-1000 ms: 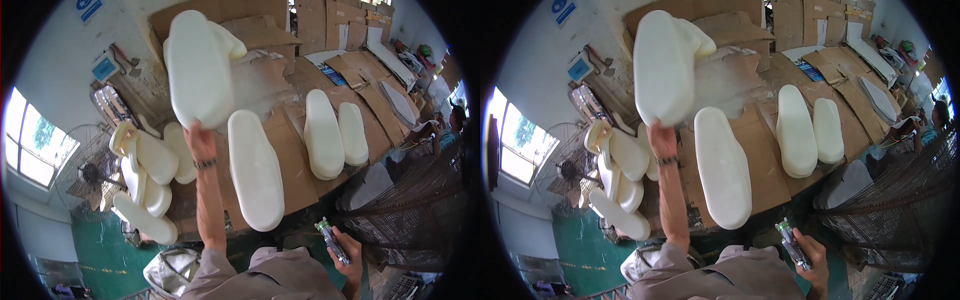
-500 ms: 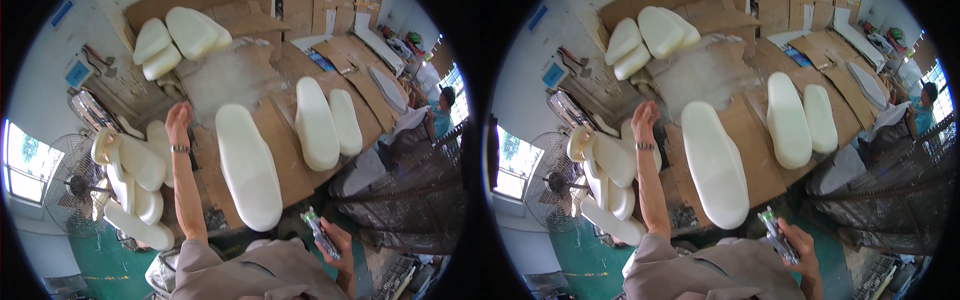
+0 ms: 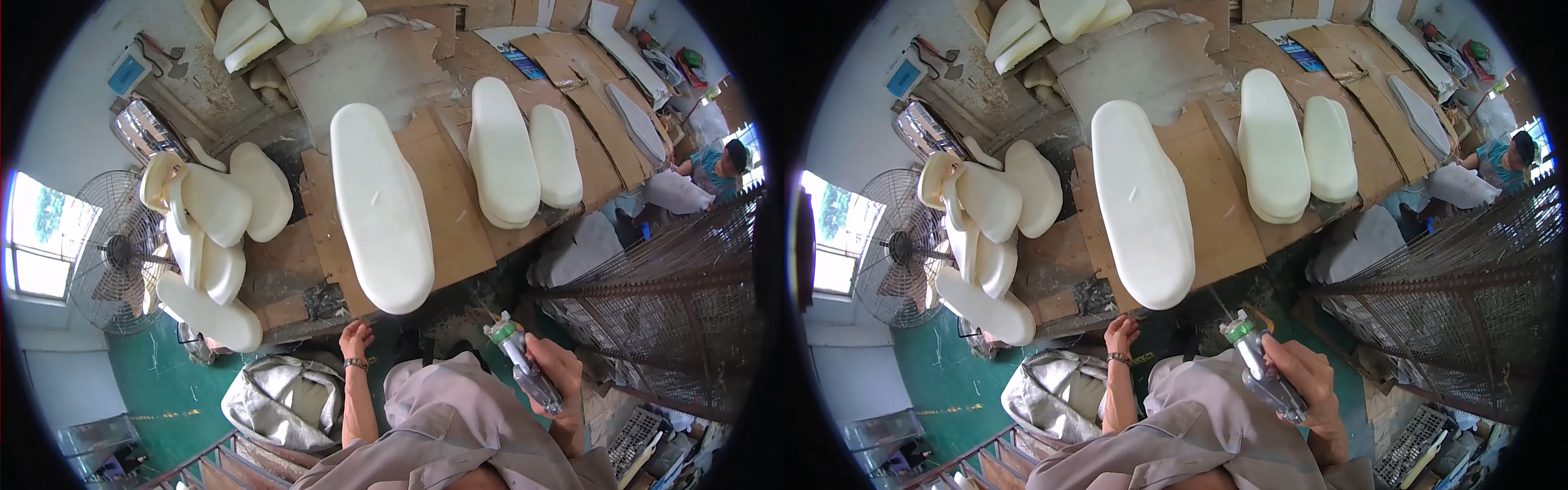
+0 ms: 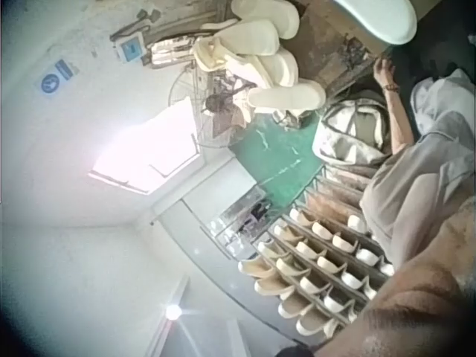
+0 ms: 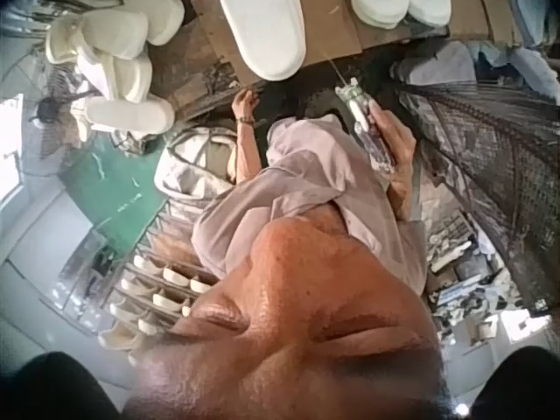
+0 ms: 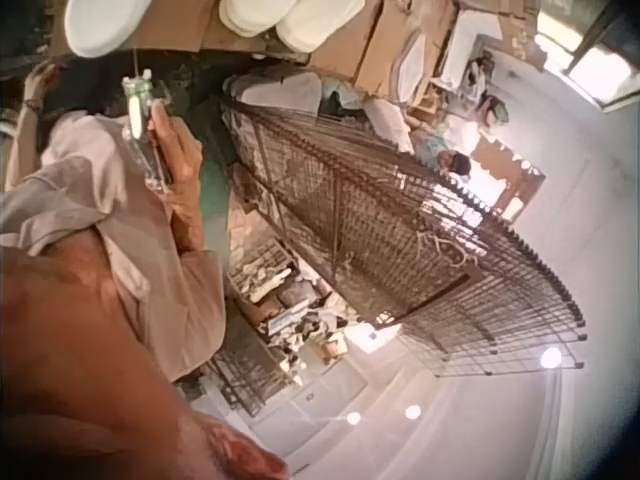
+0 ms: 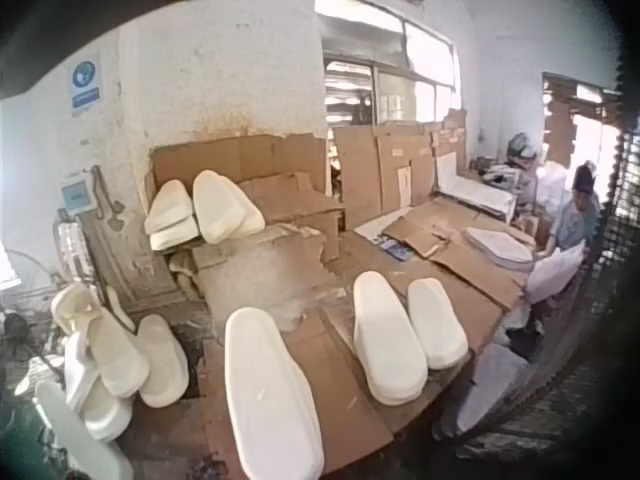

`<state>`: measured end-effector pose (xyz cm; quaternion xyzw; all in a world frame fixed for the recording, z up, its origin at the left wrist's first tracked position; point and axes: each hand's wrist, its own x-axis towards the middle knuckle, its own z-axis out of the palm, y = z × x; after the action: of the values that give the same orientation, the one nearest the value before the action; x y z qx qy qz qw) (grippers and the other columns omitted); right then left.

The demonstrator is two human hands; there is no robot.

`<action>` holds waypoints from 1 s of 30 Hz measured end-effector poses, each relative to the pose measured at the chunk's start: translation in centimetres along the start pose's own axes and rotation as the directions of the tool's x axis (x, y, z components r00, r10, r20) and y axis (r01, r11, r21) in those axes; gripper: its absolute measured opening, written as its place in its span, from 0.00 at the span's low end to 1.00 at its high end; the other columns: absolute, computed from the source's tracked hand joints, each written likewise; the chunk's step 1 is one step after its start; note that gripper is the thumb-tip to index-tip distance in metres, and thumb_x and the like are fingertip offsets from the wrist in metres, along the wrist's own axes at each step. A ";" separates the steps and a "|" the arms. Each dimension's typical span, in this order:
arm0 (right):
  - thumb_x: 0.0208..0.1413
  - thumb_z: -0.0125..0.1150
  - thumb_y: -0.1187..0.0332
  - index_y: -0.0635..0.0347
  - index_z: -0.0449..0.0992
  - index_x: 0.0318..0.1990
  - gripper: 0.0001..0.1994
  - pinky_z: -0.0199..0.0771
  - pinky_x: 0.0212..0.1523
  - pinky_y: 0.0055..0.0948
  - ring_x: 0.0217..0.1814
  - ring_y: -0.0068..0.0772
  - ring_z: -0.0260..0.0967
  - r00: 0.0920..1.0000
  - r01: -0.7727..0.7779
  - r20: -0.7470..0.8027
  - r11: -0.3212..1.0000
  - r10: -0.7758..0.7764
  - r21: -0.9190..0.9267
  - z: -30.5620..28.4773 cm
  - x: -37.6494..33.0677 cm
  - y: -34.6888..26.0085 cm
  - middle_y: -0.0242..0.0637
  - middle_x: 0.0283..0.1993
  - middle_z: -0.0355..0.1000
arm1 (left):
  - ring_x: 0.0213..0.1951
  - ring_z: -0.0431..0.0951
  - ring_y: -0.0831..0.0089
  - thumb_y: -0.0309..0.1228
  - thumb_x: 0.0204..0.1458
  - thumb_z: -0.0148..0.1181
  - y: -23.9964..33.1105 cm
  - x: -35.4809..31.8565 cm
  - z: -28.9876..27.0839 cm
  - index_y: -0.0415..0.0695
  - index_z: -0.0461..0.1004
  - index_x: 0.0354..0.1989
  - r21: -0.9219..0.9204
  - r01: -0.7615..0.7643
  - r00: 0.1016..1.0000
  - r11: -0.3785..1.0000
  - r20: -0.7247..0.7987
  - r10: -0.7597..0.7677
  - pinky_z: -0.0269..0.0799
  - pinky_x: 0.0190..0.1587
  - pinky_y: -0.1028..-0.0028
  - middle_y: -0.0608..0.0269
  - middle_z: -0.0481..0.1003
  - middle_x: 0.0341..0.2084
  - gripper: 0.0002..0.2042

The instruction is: Picking up foam components from a large storage bag and placing them on a workbench to apply a substance with a spray gun tool.

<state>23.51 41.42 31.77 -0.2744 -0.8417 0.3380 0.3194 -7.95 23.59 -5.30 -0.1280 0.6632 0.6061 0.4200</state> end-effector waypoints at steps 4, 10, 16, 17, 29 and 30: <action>0.48 0.65 0.77 0.72 0.74 0.55 0.23 0.69 0.26 0.29 0.25 0.36 0.70 0.999 -0.029 -0.040 0.999 0.028 -0.029 -1.5 -2.6 0.3 0.43 0.29 0.71 | 0.36 0.77 0.76 0.26 0.59 0.61 0.9 -2.0 2.6 0.39 0.77 0.45 0.270 -0.581 0.795 0.768 -0.013 0.607 0.75 0.37 0.76 0.64 0.79 0.38 0.08; 0.49 0.64 0.77 0.74 0.72 0.57 0.25 0.71 0.31 0.27 0.29 0.36 0.71 0.988 -0.115 -0.109 0.993 0.113 -0.014 -2.8 -6.6 0.8 0.44 0.32 0.72 | 0.44 0.77 0.57 0.24 0.50 0.67 17.9 -5.2 19.6 0.43 0.79 0.45 0.424 -0.905 0.157 0.026 0.277 0.948 0.73 0.46 0.65 0.57 0.77 0.40 0.13; 0.44 0.66 0.82 0.72 0.72 0.57 0.28 0.72 0.35 0.28 0.32 0.38 0.72 0.983 -0.162 -0.079 0.986 0.164 0.033 -2.6 -8.7 0.1 0.45 0.35 0.73 | 0.40 0.77 0.61 0.31 0.49 0.68 21.0 1.6 24.7 0.47 0.80 0.38 0.616 -0.775 0.085 -0.140 0.322 0.943 0.74 0.39 0.64 0.62 0.77 0.35 0.08; 0.44 0.66 0.82 0.71 0.72 0.57 0.28 0.72 0.35 0.28 0.33 0.38 0.72 0.983 -0.161 -0.081 0.987 0.163 0.029 -2.7 -8.7 0.1 0.45 0.35 0.73 | 0.40 0.77 0.61 0.31 0.49 0.67 21.2 1.6 25.3 0.48 0.80 0.35 0.649 -0.759 0.166 -0.055 0.275 0.947 0.74 0.39 0.63 0.63 0.78 0.35 0.06; 0.48 0.65 0.80 0.69 0.71 0.60 0.28 0.75 0.38 0.31 0.35 0.42 0.75 0.979 -0.196 -0.054 0.979 0.198 0.048 -2.3 -10.7 0.4 0.49 0.37 0.75 | 0.41 0.76 0.63 0.24 0.50 0.54 19.7 1.4 27.6 0.47 0.75 0.35 0.680 -0.632 0.012 -0.372 0.489 0.872 0.77 0.34 0.61 0.60 0.74 0.39 0.06; 0.48 0.65 0.80 0.69 0.71 0.60 0.28 0.75 0.38 0.31 0.35 0.42 0.75 0.981 -0.189 -0.047 0.981 0.191 0.045 -2.3 -10.4 0.4 0.49 0.37 0.75 | 0.41 0.76 0.63 0.24 0.50 0.54 20.0 1.7 26.9 0.47 0.75 0.35 0.685 -0.630 0.014 -0.365 0.480 0.877 0.77 0.34 0.61 0.60 0.74 0.39 0.06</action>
<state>31.97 35.49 29.07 -0.3554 -0.7964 0.3767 0.3124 -11.80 53.33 9.78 0.4962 0.7840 0.3015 -0.2195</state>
